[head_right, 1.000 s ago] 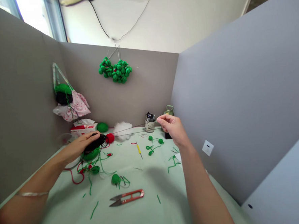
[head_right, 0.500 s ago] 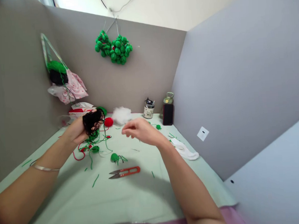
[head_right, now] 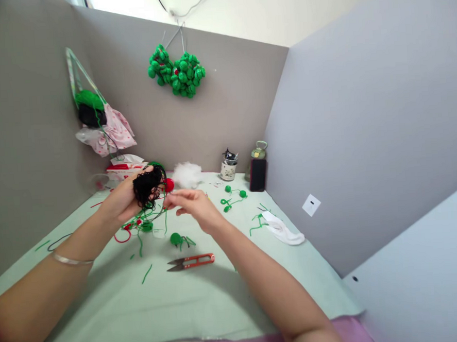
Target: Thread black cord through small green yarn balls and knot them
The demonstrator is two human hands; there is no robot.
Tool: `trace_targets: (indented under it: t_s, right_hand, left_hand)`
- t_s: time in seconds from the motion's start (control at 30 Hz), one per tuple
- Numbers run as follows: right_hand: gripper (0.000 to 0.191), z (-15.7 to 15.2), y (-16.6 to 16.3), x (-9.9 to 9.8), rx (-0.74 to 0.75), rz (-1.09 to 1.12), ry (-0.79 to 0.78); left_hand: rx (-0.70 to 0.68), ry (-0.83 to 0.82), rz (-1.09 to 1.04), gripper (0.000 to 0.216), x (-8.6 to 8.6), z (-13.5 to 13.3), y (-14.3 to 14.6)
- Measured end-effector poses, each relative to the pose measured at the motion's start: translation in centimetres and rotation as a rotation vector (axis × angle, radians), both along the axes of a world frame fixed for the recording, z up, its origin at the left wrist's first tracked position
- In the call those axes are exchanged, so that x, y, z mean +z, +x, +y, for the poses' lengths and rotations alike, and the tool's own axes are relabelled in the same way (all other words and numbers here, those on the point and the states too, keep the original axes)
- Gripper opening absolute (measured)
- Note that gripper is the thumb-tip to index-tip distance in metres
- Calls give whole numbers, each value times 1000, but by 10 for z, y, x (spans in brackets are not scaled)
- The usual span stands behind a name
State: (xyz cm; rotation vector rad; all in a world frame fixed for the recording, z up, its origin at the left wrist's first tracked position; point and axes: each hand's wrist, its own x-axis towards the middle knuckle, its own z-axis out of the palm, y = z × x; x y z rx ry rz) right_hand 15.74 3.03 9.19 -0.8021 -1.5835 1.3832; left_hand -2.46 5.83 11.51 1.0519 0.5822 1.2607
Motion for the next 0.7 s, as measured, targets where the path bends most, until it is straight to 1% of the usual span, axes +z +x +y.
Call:
trace_targets:
  t_s: [0.07, 0.13, 0.23, 0.33, 0.37, 0.47, 0.6, 0.67, 0.7]
  right_hand:
    - [23, 5, 15, 12, 19, 189, -52]
    - [21, 7, 35, 30, -31, 321, -46]
    - [15, 7, 69, 55, -182, 375, 56]
    - [11, 6, 103, 72, -325, 403, 191]
    - [10, 5, 115, 75, -366, 436, 228]
    - [13, 7, 151, 79, -469, 554, 292]
    - [15, 12, 189, 74, -518, 721, 236]
    - [13, 14, 196, 72, -510, 803, 195]
    - [12, 15, 197, 71, -502, 832, 179]
  left_hand:
    - [101, 32, 9, 15, -2, 8, -6]
    - [221, 58, 0, 14, -6, 21, -15]
    - [366, 82, -13, 15, -13, 40, -32]
    - [442, 50, -95, 9, -17, 52, -49]
    - [472, 44, -128, 7, -16, 54, -55]
    - [574, 35, -214, 18, -11, 57, -74]
    - [728, 9, -281, 23, -1, 61, -98]
    - [765, 4, -297, 24, 4, 65, -111]
    - [759, -1, -287, 25, 6, 68, -117]
